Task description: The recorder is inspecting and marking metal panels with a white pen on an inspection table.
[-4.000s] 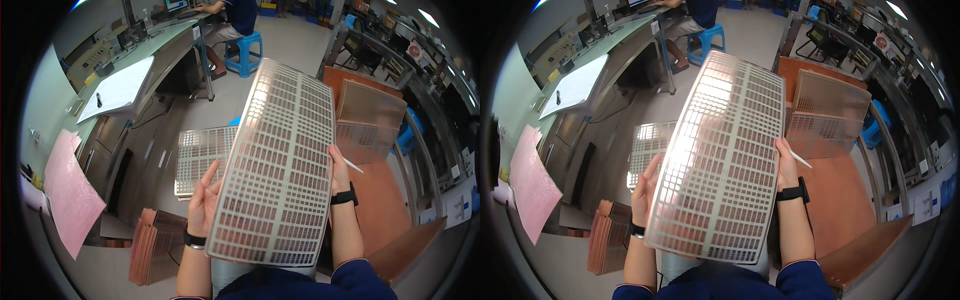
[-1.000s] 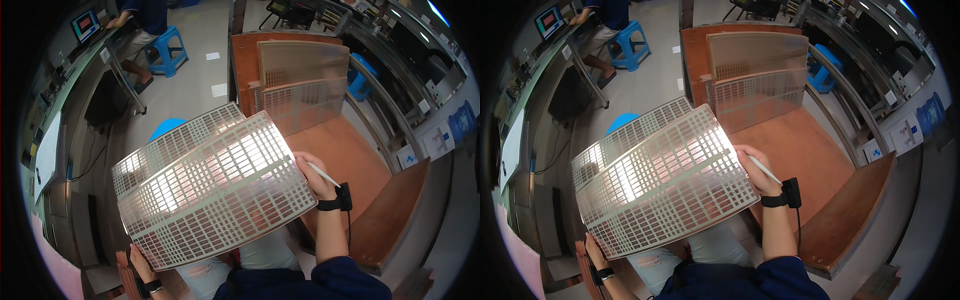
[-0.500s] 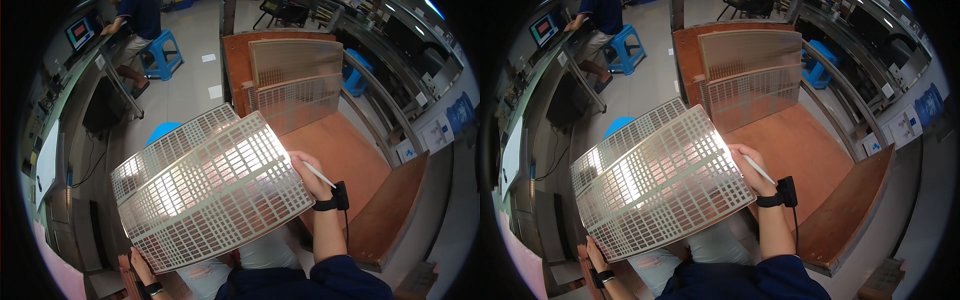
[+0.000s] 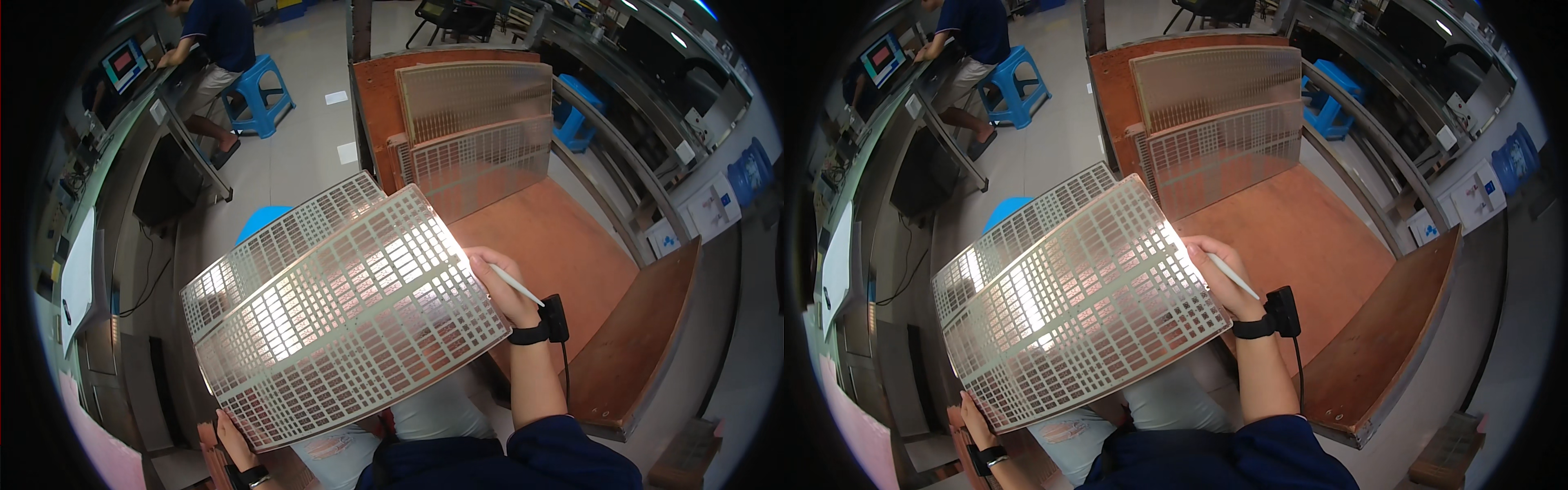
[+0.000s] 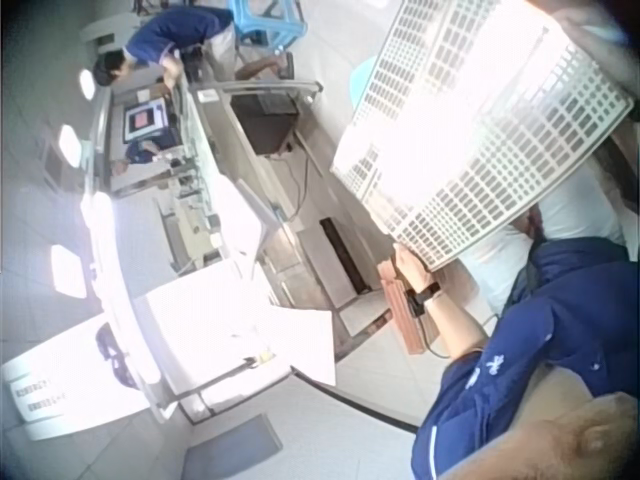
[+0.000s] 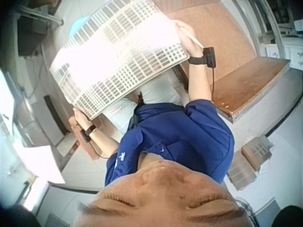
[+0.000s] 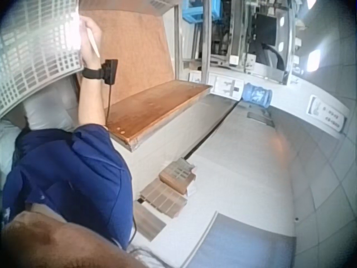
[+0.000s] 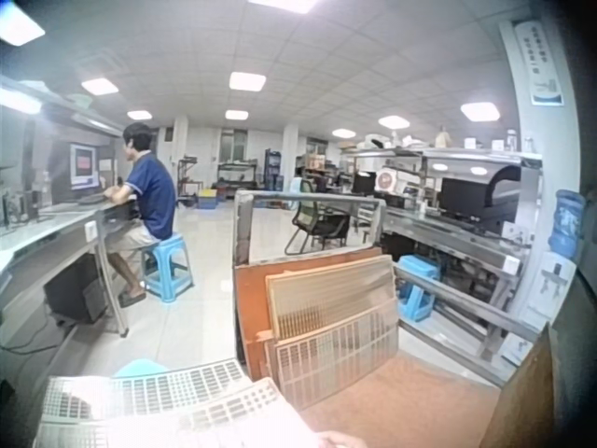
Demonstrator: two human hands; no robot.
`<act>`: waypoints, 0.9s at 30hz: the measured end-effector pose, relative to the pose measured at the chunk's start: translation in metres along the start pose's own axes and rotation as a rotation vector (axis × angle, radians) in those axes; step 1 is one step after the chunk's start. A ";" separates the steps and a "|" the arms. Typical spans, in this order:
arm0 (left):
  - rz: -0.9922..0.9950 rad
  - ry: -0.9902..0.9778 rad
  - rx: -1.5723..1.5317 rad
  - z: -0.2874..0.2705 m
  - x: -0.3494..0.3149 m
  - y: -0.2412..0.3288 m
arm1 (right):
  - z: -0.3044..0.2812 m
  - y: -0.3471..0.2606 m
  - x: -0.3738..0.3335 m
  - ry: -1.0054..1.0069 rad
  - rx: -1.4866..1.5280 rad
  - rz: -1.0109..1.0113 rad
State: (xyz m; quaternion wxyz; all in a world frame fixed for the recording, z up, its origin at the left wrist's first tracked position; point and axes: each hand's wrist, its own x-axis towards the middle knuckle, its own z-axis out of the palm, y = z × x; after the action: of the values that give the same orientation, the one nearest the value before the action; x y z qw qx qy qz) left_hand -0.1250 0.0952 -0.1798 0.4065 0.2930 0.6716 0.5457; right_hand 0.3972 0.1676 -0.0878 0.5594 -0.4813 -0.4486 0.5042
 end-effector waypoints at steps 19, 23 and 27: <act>0.027 0.129 -0.132 0.003 -0.007 0.011 | 0.002 0.012 -0.002 -0.009 0.058 0.045; 0.106 0.159 -0.040 -0.034 0.003 -0.009 | -0.004 0.018 -0.008 -0.068 -0.052 0.139; 0.041 0.109 0.136 -0.061 0.021 -0.011 | 0.018 0.056 -0.017 -0.013 0.011 0.142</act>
State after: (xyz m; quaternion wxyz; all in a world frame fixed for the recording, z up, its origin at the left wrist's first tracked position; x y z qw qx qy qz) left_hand -0.1879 0.0798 -0.1904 0.3375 0.3036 0.7221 0.5220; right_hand 0.3705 0.1539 -0.1407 0.5220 -0.5054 -0.4140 0.5483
